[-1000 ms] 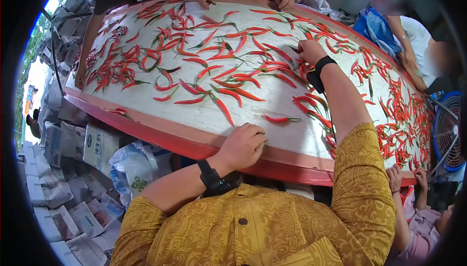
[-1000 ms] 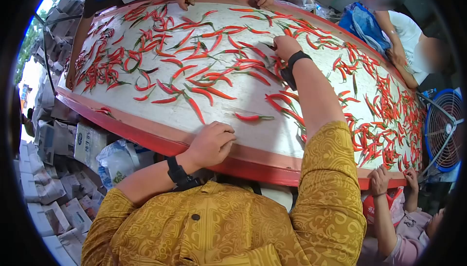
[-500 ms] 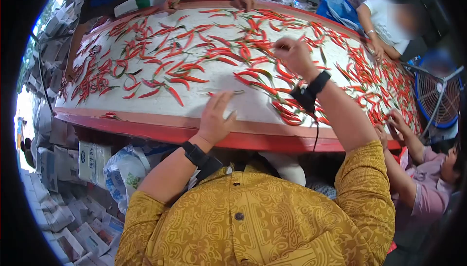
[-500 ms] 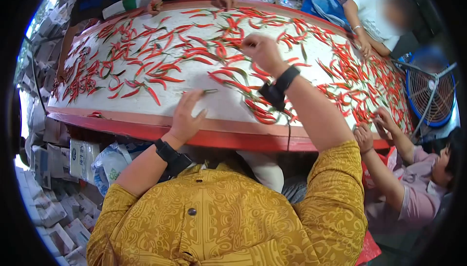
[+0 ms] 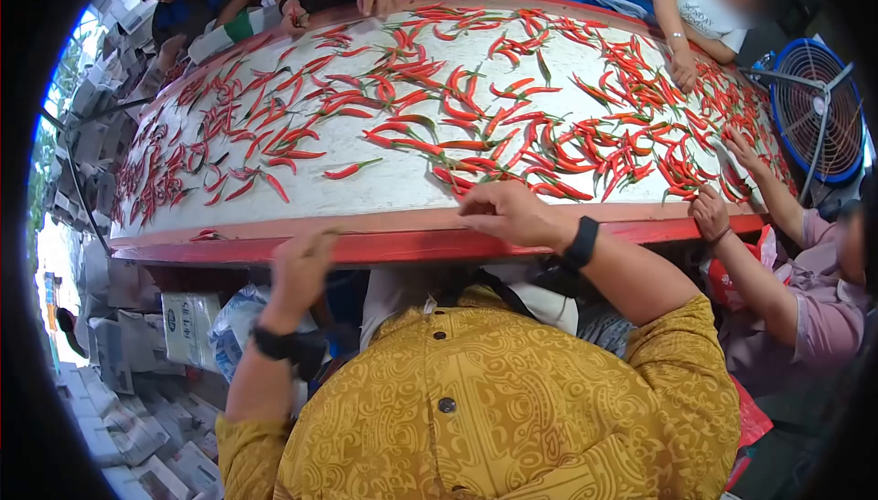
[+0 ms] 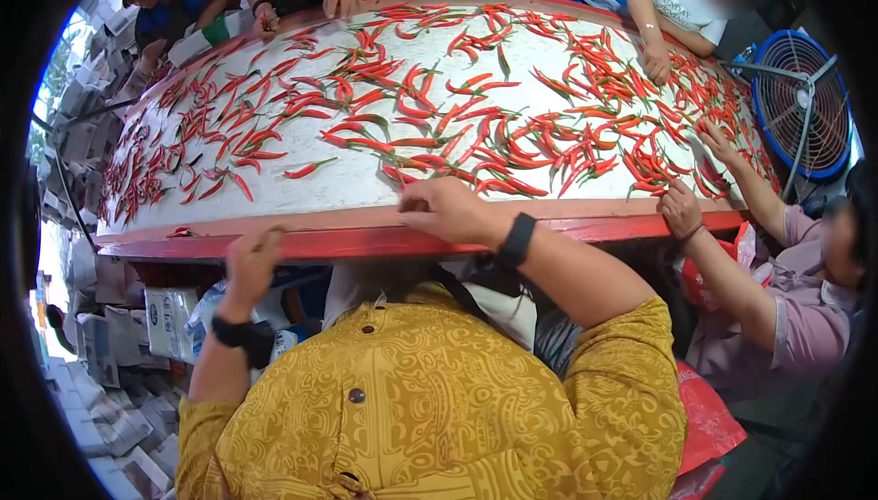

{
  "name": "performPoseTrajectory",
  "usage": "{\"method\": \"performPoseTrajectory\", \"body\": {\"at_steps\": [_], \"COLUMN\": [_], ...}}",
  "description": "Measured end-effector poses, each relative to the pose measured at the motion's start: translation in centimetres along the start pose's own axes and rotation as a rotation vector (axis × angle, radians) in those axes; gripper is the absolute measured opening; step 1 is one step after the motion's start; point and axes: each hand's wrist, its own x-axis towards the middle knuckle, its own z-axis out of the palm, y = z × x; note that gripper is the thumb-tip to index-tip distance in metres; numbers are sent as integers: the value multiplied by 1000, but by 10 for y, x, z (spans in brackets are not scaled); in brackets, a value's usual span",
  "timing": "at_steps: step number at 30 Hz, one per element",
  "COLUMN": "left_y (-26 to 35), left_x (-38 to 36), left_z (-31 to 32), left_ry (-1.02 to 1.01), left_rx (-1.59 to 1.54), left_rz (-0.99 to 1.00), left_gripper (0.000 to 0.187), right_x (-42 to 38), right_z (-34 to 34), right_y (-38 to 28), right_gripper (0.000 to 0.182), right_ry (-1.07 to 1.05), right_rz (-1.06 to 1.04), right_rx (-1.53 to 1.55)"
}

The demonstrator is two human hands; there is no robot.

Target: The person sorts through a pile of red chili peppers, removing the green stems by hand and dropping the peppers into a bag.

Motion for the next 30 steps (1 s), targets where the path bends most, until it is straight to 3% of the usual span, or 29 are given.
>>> {"method": "performPoseTrajectory", "body": {"at_steps": [1,3,5,7,9,11,12,13,14,15,17,20,21,23,25,26,28,29,30], "left_y": [-29,-82,-114,-154,-196,-238,-255,-269,-273,-262,-229,-239,-239,-233,-214,-209,-179,-149,-122], "left_x": [-14,-52,-100,-150,-197,-239,-255,-269,-279,-280,-270,-266,-263,-255,-245,-239,-216,-194,-169], "left_z": [-17,-54,-86,-107,-100,-90,-78,-65,-57,-48,-23,-12,-12,-11,-10,-16,-27,-25,-16], "left_ry": [98,354,475,430,425,157,154,21,-112,-118,-120,-179,-175,-198,152,343,612,690,732], "left_rx": [-52,-142,76,297,399,607,607,674,738,739,460,188,192,488,552,559,553,544,408], "left_rz": [-106,-235,-346,-576,-596,-570,-574,-580,-585,-594,-571,-642,-653,-677,-680,-627,-530,-489,-394], "left_gripper": [23,26,28,29,27,28,28,29,29,29,30,30,30,32,35,34,32,31,29], "right_x": [-10,-28,-42,-52,-59,-72,-78,-84,-91,-96,-103,-113,-116,-126,-139,-144,-153,-159,-167], "right_z": [-11,-31,-36,-43,-53,-68,-76,-83,-89,-96,-109,-123,-127,-142,-157,-165,-178,-180,-181], "right_y": [15,42,78,77,79,70,69,72,80,93,117,123,126,125,116,118,124,134,147], "right_gripper": [20,28,36,38,28,19,17,17,16,16,18,20,21,22,24,24,31,31,34], "right_ry": [8,-218,57,125,353,306,208,108,98,89,34,195,278,267,215,213,51,42,137], "right_rz": [5,57,-100,-17,-155,-77,70,217,184,184,251,39,-60,-46,306,301,636,628,471], "right_rx": [7,-258,-500,-565,-528,-528,-546,-559,-600,-595,-625,-649,-606,-556,-578,-572,-812,-807,-791]}}
